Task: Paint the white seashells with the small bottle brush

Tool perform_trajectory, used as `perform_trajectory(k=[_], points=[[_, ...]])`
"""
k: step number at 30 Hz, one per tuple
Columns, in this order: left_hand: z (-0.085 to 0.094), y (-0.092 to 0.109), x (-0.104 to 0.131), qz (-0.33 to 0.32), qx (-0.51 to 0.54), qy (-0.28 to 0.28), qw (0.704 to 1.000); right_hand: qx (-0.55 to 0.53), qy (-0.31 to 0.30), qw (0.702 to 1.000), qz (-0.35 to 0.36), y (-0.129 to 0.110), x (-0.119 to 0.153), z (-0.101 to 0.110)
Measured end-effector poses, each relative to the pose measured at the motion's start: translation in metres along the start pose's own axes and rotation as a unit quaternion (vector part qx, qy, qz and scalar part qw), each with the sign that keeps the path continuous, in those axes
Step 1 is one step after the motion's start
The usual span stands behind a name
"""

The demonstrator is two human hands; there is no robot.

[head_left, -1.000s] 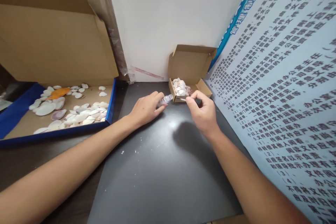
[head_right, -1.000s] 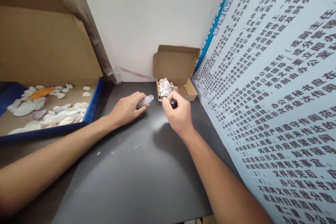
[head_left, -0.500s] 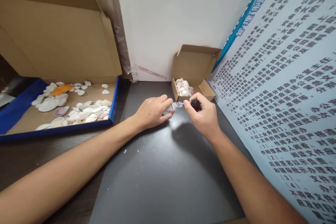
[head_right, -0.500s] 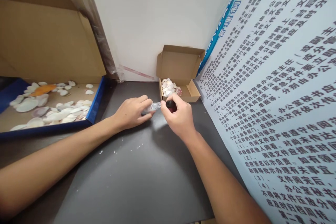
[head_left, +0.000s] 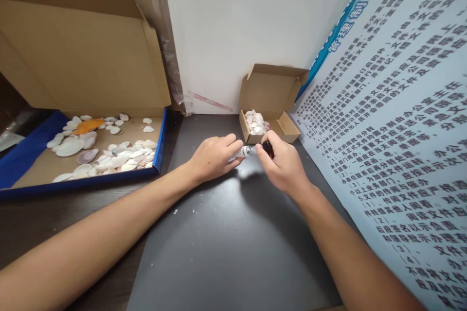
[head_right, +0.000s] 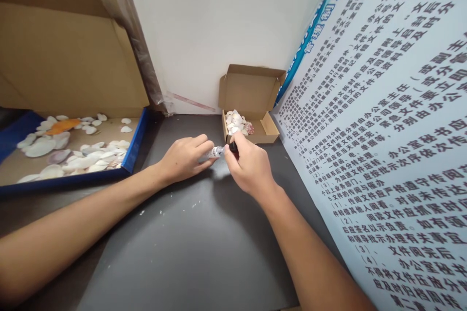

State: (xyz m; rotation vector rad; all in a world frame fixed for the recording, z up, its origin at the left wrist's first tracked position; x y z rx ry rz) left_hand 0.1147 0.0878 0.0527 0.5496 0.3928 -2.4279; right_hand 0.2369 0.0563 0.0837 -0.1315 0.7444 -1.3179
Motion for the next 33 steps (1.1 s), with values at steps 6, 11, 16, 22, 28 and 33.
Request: perform_trajectory(k=[6,11,16,22,28,33], points=[[-0.001,-0.003,0.0,-0.002,-0.011,0.001,1.0,-0.014,-0.047,0.999,-0.013,0.003,0.001,-0.005],[0.0,-0.003,0.0,-0.007,-0.023,0.011,1.0,-0.01,-0.055,0.998,-0.012,0.004,0.002,-0.006],[0.003,-0.001,0.0,-0.017,-0.045,0.034,0.998,0.013,-0.045,0.999,-0.003,0.003,0.002,-0.005],[0.005,0.001,0.0,-0.022,-0.055,0.038,0.997,0.027,-0.05,0.998,-0.007,0.003,0.002,-0.007],[0.001,-0.001,-0.001,-0.015,-0.038,0.017,0.999,0.031,-0.02,0.999,-0.007,0.003,0.001,-0.002],[-0.002,-0.005,-0.001,0.002,-0.038,0.003,0.999,0.052,0.011,0.998,-0.038,0.01,0.001,0.004]])
Point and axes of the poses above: each hand's wrist, its own x-axis away from the middle knuckle, its own z-axis out of the back of the hand, y = z × x, the point moved 8 cm from there along -x, towards the middle knuckle, and after that the axes turned 2 degrees about -x, right-handed, at the moved point
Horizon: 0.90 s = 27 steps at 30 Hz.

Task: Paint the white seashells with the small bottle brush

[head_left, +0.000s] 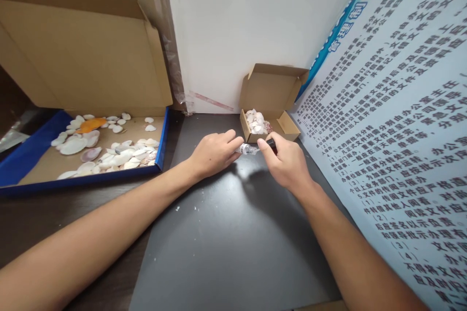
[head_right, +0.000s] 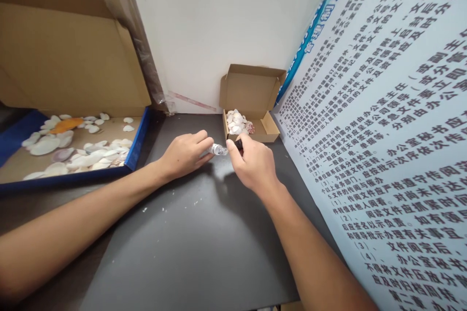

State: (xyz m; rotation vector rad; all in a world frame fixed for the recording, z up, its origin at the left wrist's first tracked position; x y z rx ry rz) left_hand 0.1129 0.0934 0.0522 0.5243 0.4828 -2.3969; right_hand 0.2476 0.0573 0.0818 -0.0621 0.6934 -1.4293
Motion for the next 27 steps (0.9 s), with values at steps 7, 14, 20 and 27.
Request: perform_trajectory(k=[7,14,20,27], points=[[0.0,0.001,0.0,-0.002,-0.006,0.0,1.0,0.004,-0.017,1.0,0.013,-0.005,0.001,-0.006],[-0.001,-0.002,-0.001,0.019,0.014,-0.018,1.0,-0.033,-0.005,0.999,0.004,-0.002,0.001,-0.004],[-0.007,-0.011,0.002,0.053,0.053,-0.045,0.996,-0.071,0.029,0.997,0.0,0.003,0.0,0.003],[-0.012,-0.018,0.003,0.085,0.062,-0.069,0.992,-0.087,0.039,0.995,-0.019,0.006,0.001,0.003]])
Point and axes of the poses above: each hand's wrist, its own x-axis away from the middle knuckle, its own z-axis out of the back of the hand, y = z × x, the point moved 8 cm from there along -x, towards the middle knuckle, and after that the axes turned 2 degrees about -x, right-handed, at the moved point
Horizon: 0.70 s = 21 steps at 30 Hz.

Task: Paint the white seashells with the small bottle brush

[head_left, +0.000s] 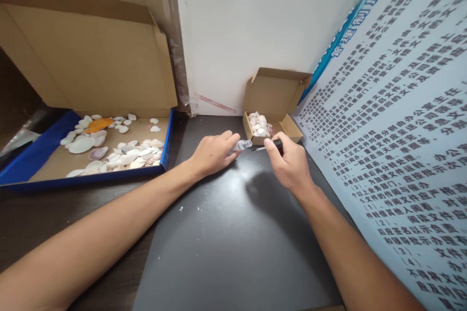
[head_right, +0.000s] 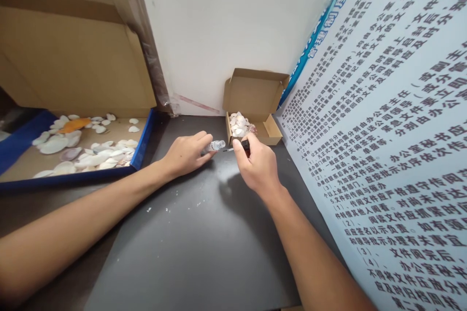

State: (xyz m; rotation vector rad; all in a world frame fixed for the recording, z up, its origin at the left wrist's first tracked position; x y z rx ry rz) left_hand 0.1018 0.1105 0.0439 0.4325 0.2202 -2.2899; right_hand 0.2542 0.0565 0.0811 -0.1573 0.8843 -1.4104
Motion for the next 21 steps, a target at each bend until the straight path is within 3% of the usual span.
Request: perform_trajectory(k=[5,13,16,18,21], points=[[0.001,0.002,0.0,-0.011,-0.001,-0.003,1.0,-0.002,0.038,0.999,-0.006,0.001,0.0,0.006],[0.003,0.009,0.001,-0.025,-0.014,-0.007,1.0,-0.009,0.025,1.0,-0.001,0.002,0.0,0.003],[0.002,0.007,0.0,-0.013,-0.005,-0.016,1.0,-0.026,0.046,0.999,-0.002,0.004,0.0,0.007],[-0.001,0.001,-0.001,0.018,0.016,-0.03,0.999,-0.067,0.067,0.995,-0.011,0.007,0.0,0.009],[-0.01,-0.014,-0.005,0.098,0.07,-0.057,0.991,-0.237,0.044,0.969,-0.042,0.014,-0.001,-0.003]])
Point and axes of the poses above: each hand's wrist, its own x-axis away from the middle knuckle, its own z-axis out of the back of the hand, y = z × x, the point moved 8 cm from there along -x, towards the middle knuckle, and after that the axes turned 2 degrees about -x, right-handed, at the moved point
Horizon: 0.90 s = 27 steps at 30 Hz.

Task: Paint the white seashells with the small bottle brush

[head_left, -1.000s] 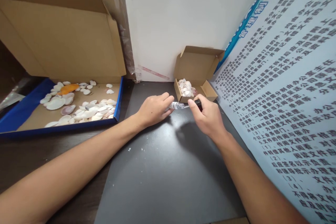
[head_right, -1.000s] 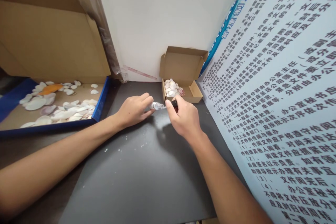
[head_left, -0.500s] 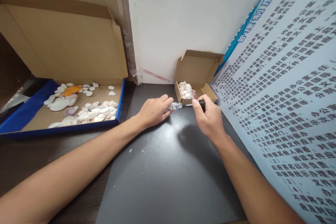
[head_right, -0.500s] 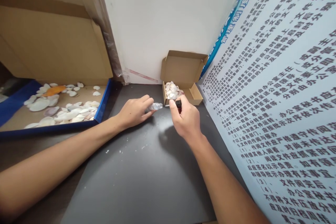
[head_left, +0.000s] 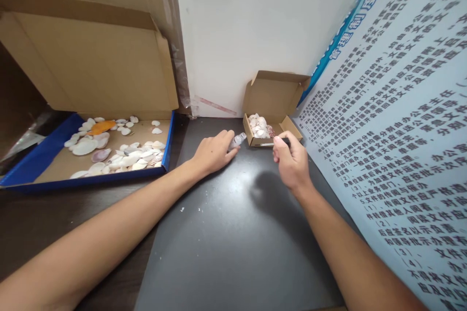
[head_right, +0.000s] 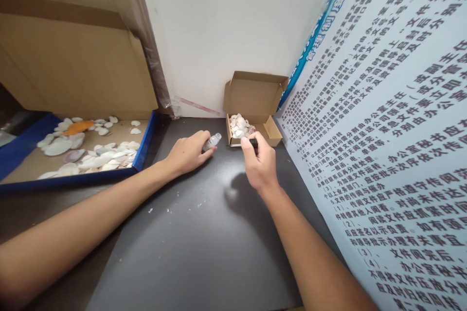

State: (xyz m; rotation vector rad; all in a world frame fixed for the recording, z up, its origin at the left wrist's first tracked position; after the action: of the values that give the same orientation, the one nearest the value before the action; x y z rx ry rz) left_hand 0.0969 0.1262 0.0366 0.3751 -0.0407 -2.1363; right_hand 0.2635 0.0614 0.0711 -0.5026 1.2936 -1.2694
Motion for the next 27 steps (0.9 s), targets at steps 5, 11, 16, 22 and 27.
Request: perform_trajectory(k=[5,11,16,22,27], points=[[-0.009,-0.021,-0.021,0.079,0.029,0.004,0.996,-0.205,-0.089,0.972,-0.068,0.017,0.006,-0.029],[-0.018,-0.04,-0.044,0.155,0.047,0.023,0.986,-0.049,-0.118,0.992,-0.014,0.017,0.014,-0.033],[-0.02,-0.044,-0.047,0.18,0.06,0.035,0.981,0.006,-0.147,0.989,0.001,0.01,0.017,-0.035],[-0.015,-0.046,-0.037,0.189,0.105,0.034,0.976,0.007,-0.151,0.989,0.001,0.002,0.019,-0.036],[-0.008,-0.042,-0.014,0.194,0.189,0.023,0.962,0.006,-0.152,0.988,0.001,0.005,0.022,-0.038]])
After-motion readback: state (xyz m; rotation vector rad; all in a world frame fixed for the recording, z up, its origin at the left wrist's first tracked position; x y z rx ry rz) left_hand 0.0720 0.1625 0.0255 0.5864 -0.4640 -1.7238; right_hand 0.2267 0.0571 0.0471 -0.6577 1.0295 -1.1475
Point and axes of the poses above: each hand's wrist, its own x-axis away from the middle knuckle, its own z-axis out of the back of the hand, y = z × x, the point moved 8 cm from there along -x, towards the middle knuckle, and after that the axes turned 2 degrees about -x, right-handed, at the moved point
